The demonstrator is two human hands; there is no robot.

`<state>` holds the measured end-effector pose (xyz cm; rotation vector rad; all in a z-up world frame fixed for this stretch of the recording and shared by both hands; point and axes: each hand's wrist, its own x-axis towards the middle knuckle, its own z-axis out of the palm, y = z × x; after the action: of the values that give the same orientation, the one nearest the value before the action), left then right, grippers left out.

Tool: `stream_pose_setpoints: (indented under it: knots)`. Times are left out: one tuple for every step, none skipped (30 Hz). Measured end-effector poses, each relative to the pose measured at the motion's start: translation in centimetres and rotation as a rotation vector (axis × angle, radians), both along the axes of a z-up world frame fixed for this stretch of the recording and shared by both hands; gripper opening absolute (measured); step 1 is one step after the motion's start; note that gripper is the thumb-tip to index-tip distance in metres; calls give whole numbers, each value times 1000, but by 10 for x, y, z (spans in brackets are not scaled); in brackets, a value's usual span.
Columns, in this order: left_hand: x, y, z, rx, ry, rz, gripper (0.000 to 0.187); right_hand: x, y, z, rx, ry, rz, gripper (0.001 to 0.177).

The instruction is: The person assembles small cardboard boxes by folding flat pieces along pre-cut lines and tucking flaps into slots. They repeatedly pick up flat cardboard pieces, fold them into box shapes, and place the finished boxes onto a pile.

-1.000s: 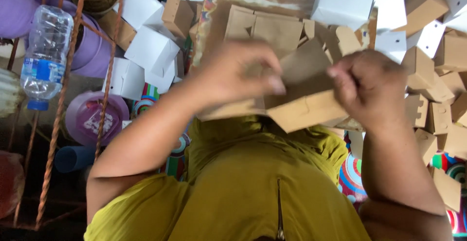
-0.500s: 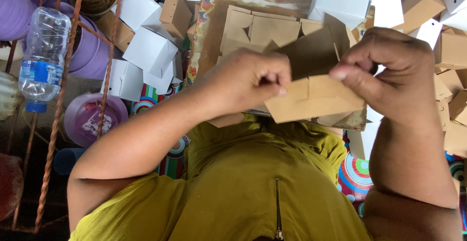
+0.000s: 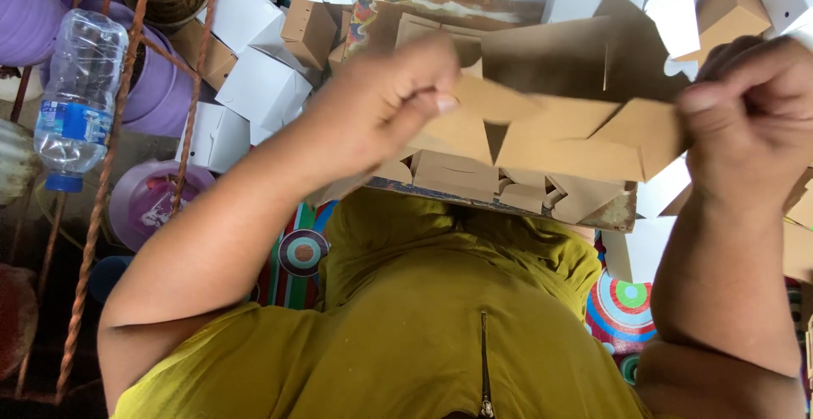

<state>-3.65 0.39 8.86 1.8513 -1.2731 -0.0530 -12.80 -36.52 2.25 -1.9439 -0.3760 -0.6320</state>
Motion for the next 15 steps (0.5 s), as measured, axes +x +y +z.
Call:
stream_pose_setpoints:
  knots:
    - [2,2,-3,-54,6,35,18,5,-5,-10,148,-77,-35,30]
    - [4,4,-6,-107,10,71,18,11,-10,-20,297,-154,-68,36]
    - [3,4,-7,-107,8,70,18,12,-10,-19,297,-156,-69,36]
    - [1,4,-8,-180,66,79,17,13,-10,-18,322,-183,-79,33]
    - [0,4,-9,-254,123,88,19,14,-10,-17,347,-209,-89,31]
    - [-1,5,-11,-255,120,86,19,14,-10,-15,346,-213,-90,31]
    - [-2,6,-13,-266,264,-68,14,14,-10,-13,328,-217,-85,34]
    - [-3,7,-16,-275,406,-225,15,14,-10,-12,310,-222,-82,37]
    - [-2,6,-11,-275,402,-229,15,12,-4,-8,309,-226,-85,37]
    - [-2,5,-8,-163,449,-228,23,11,2,-5,235,-237,-40,34]
    - [-2,4,-4,-52,494,-227,40,9,8,-2,161,-247,5,30]
    - [-4,0,-1,-53,495,-223,40,8,21,8,160,-246,9,30]
    - [-6,-4,2,34,507,-252,37,7,33,18,77,-252,24,32]
    - [-6,-9,6,121,515,-284,34,6,46,28,-8,-260,38,35]
    - [-6,-12,11,120,514,-282,34,7,55,35,-8,-261,40,35]
